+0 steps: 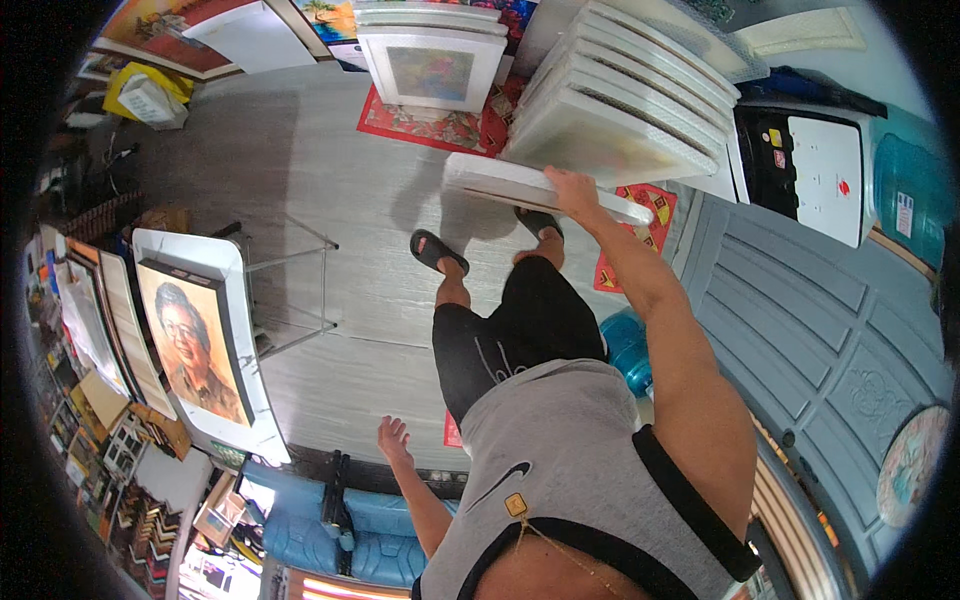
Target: The person wraps a framed artwork with bubble wrap on a table, securing it with tape. They then carry the wrapped frame to a stack of other frames and return to wrap another frame.
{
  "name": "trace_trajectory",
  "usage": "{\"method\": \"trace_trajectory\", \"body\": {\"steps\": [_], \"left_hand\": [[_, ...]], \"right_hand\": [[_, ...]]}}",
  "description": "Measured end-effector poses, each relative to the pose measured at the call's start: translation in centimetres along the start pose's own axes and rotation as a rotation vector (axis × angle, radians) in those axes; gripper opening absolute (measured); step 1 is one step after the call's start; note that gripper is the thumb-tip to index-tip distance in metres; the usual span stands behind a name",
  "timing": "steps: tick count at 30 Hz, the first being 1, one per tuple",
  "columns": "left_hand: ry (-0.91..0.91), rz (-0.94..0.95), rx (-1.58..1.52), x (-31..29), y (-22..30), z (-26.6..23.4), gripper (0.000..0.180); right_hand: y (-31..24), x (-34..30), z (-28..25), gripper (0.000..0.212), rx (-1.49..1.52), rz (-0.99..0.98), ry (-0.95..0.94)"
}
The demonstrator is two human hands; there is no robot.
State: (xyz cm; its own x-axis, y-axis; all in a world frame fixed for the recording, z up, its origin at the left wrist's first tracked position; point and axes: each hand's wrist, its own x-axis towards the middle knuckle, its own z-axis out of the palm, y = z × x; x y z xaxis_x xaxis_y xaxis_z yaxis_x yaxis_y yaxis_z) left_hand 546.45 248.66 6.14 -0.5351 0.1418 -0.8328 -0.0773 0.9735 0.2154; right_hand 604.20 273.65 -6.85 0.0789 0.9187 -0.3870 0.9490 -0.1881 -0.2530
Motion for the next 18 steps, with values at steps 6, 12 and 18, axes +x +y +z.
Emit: {"method": "trace_trajectory", "body": {"steps": [6, 12, 18], "left_hand": [[-0.261, 0.028, 0.059, -6.4, -5.0, 12.0, 0.046], [-0.441, 0.154, 0.117, -12.5, -5.8, 21.7, 0.037], [-0.292, 0.139, 0.095, -14.4, -7.5, 20.6, 0.039]], "right_hand": [[9.8, -2.5, 3.4, 0.039, -0.015, 0.083, -0.038], [18.9, -1.9, 4.0, 0.039, -0.067, 0.097, -0.082], [21.3, 0.4, 3.6, 0.037, -0.094, 0.131, 0.036]]}}
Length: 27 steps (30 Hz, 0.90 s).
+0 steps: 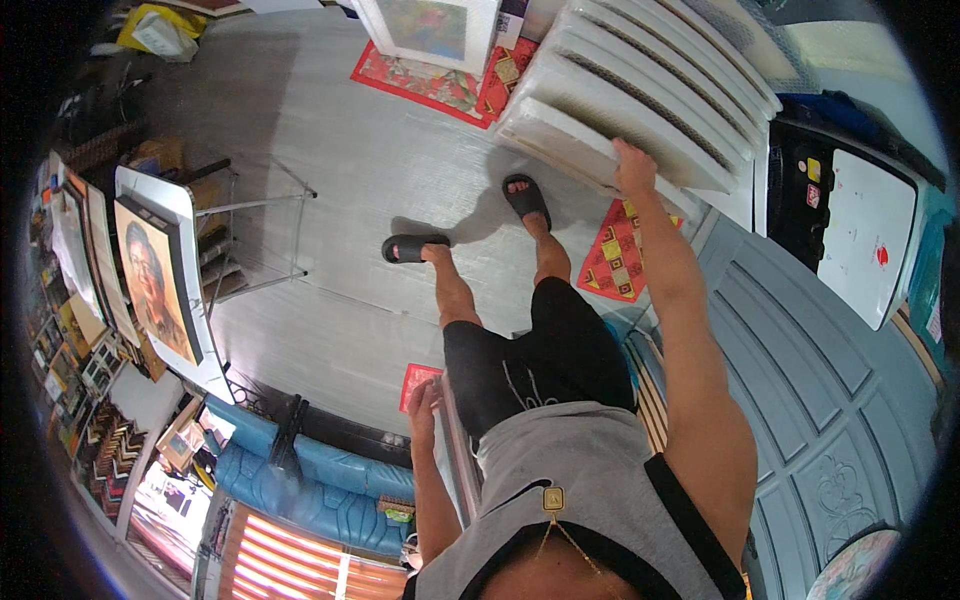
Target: The person wraps a framed artwork with bubble wrap on a table, securing it with tape. They then carry the wrapped frame to a stack of other frames and return to wrap another frame.
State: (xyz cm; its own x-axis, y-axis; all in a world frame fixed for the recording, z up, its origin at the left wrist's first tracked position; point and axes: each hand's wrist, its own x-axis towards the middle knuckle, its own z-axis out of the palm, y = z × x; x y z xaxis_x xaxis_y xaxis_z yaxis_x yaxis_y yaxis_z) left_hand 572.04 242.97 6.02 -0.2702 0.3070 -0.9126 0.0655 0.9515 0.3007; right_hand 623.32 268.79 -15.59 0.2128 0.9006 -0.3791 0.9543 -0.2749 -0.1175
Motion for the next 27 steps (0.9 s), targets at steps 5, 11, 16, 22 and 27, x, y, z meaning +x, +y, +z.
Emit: {"method": "trace_trajectory", "body": {"steps": [5, 11, 16, 22, 27], "left_hand": [[0.163, -0.105, -0.195, 0.3, -5.7, -3.1, 0.048], [0.099, -0.095, -0.427, 1.2, -11.5, -3.0, 0.045], [0.194, -0.073, -0.588, 1.5, -14.4, -4.7, 0.042], [0.568, -0.089, -1.065, -0.4, -22.1, -16.5, 0.038], [0.927, -0.068, -1.279, -0.1, -26.5, -28.4, 0.035]], "right_hand": [[-0.8, 0.7, -0.7, 0.033, -0.093, 0.084, 0.123], [-7.8, -5.6, 0.9, 0.048, -0.012, -0.187, -0.044], [-22.0, -12.6, 5.1, 0.033, -0.150, -0.542, -0.750], [-50.8, -18.7, 6.2, 0.038, -0.054, -0.592, -0.668], [-75.2, -26.5, 7.3, 0.034, 0.018, -0.940, -0.791]]}}
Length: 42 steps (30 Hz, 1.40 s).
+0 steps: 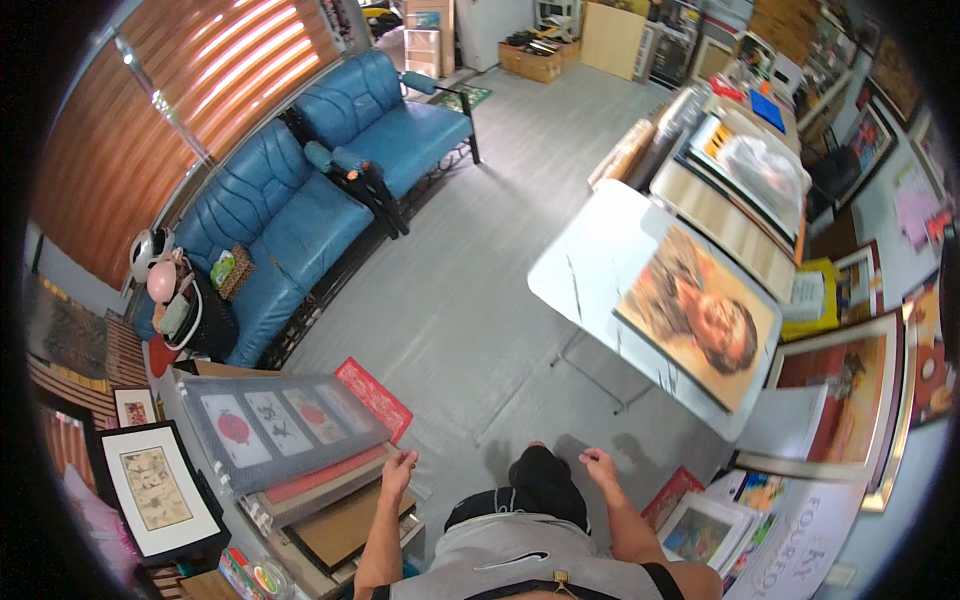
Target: The person wraps a framed artwork with bubble wrap on a table, securing it with tape. They then carry the wrapped frame to a stack of other frames and return to wrap another frame.
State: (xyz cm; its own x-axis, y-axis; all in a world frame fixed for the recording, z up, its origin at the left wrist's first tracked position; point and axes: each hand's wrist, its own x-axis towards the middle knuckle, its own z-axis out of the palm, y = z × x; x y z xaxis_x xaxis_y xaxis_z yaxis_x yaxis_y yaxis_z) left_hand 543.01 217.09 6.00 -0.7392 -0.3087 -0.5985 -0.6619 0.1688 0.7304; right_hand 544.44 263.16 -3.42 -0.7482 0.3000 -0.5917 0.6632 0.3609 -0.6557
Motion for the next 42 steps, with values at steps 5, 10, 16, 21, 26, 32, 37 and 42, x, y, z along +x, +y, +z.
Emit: {"method": "trace_trajectory", "body": {"steps": [5, 10, 16, 21, 26, 32, 37, 42], "left_hand": [[-0.010, 0.039, -0.037, 11.5, 10.6, 3.8, 0.033], [-0.355, -0.006, 0.247, 23.9, 17.8, 4.8, 0.038], [0.077, -0.352, -0.202, 36.5, 20.8, -4.1, 0.036], [0.033, -0.428, 0.105, 52.0, 26.2, -8.6, 0.039], [0.018, -0.126, 0.128, 74.2, 46.8, -4.8, 0.028], [-0.201, 0.232, 0.094, 90.1, 75.1, 4.9, 0.032], [-0.036, 0.160, -0.067, 100.0, 80.7, 9.7, 0.028], [-0.111, -0.439, 0.246, 101.6, 75.3, 11.0, 0.040]], "right_hand": [[-20.2, 12.6, 2.5, 0.028, 0.010, -0.181, -0.170], [-43.9, 19.9, 4.3, 0.028, 0.231, -0.337, -0.334], [-77.4, 25.4, -2.6, 0.029, 0.651, -1.120, -0.562], [-95.4, 24.7, -6.3, 0.041, 1.100, -1.697, -0.767], [-109.7, 32.4, -6.2, 0.038, 0.978, -2.103, -0.981], [-120.0, 45.6, -8.6, 0.044, 1.167, -1.579, -1.457], [-127.5, 60.1, -11.9, 0.052, 1.471, -1.008, -1.861], [-136.6, 72.0, -15.5, 0.048, 1.423, -1.053, -1.739]]}}
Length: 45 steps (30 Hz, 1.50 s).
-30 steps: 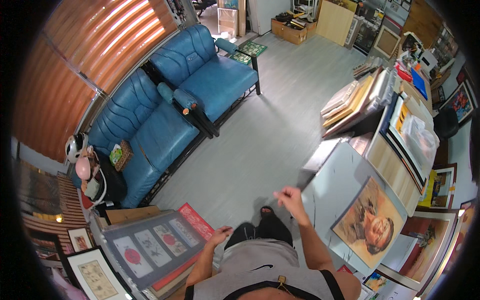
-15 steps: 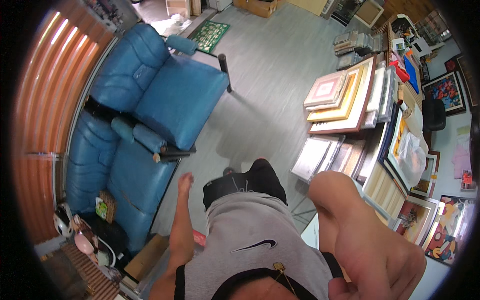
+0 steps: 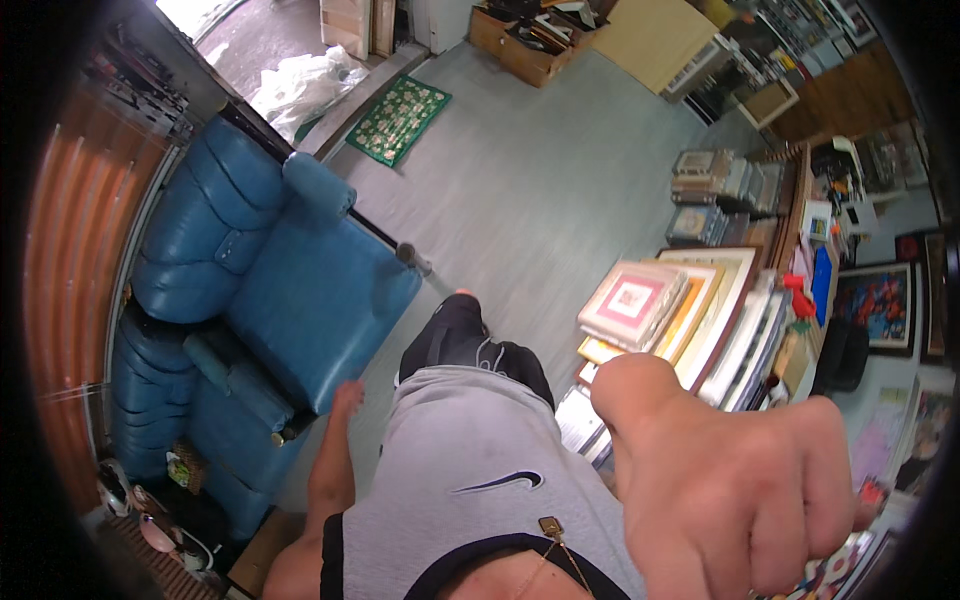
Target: The person wraps a framed artwork with bubble wrap on a table, securing it with tape. They then carry the wrapped frame to a stack of other frames and return to wrap another frame.
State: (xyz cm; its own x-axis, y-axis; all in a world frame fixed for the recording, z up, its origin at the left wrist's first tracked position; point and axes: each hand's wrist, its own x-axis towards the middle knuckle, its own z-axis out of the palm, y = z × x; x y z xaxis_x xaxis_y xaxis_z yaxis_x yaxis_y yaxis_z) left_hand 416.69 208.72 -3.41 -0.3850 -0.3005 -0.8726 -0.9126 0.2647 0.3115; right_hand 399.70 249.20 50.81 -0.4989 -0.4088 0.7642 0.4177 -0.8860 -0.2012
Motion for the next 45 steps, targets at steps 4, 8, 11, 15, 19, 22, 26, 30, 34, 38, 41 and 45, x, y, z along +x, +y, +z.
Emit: {"method": "trace_trajectory", "body": {"steps": [4, 8, 11, 15, 19, 22, 26, 30, 34, 38, 41, 45], "left_hand": [[0.010, -0.297, -0.173, 2.0, -0.3, 2.6, 0.044], [-0.049, -0.293, -0.223, 7.4, 10.9, 4.1, 0.046], [0.084, 0.089, -0.352, 12.7, 27.5, 3.4, 0.034], [-0.013, 0.604, -0.559, 15.5, 50.7, -0.4, 0.033], [0.141, 0.689, -0.593, 16.4, 65.0, -4.8, 0.034], [0.156, 0.528, -0.620, 20.5, 68.8, -7.0, 0.033], [0.262, 0.227, -0.717, 25.8, 68.0, -7.8, 0.030], [0.360, -0.371, -0.825, 26.0, 67.1, -6.7, 0.030], [0.270, -0.484, -0.849, 26.2, 70.2, -6.4, 0.039], [0.168, -0.491, -0.791, 32.7, 76.9, -10.6, 0.041], [0.133, -0.271, -0.724, 41.3, 83.9, -17.5, 0.034], [0.147, 0.121, -0.671, 55.5, 96.0, -30.3, 0.024]], "right_hand": [[-6.7, 5.8, -8.4, 0.042, -0.061, 0.034, 0.133], [-13.1, 12.6, -20.6, 0.041, 0.269, 0.172, 0.153], [-16.5, 18.4, -28.0, 0.039, 0.189, 0.200, 0.103], [-18.6, 24.4, -36.2, 0.031, -0.150, -0.010, -0.030], [-20.2, 31.1, -46.1, 0.029, -0.323, -0.194, -0.199], [-22.7, 36.7, -54.4, 0.030, -0.165, 0.010, -0.251], [-24.6, 43.9, -67.0, 0.039, 0.415, 0.233, -0.180], [-24.9, 51.1, -76.8, 0.046, 0.460, 0.339, 0.053], [-21.6, 57.0, -86.3, 0.043, 0.199, 0.070, -0.014], [-17.5, 62.6, -100.7, 0.045, 0.578, 0.178, 0.068], [-14.3, 66.0, -109.3, 0.046, 0.567, 0.118, 0.390], [-12.2, 72.3, -116.4, 0.047, 0.063, 0.124, 0.880]]}}
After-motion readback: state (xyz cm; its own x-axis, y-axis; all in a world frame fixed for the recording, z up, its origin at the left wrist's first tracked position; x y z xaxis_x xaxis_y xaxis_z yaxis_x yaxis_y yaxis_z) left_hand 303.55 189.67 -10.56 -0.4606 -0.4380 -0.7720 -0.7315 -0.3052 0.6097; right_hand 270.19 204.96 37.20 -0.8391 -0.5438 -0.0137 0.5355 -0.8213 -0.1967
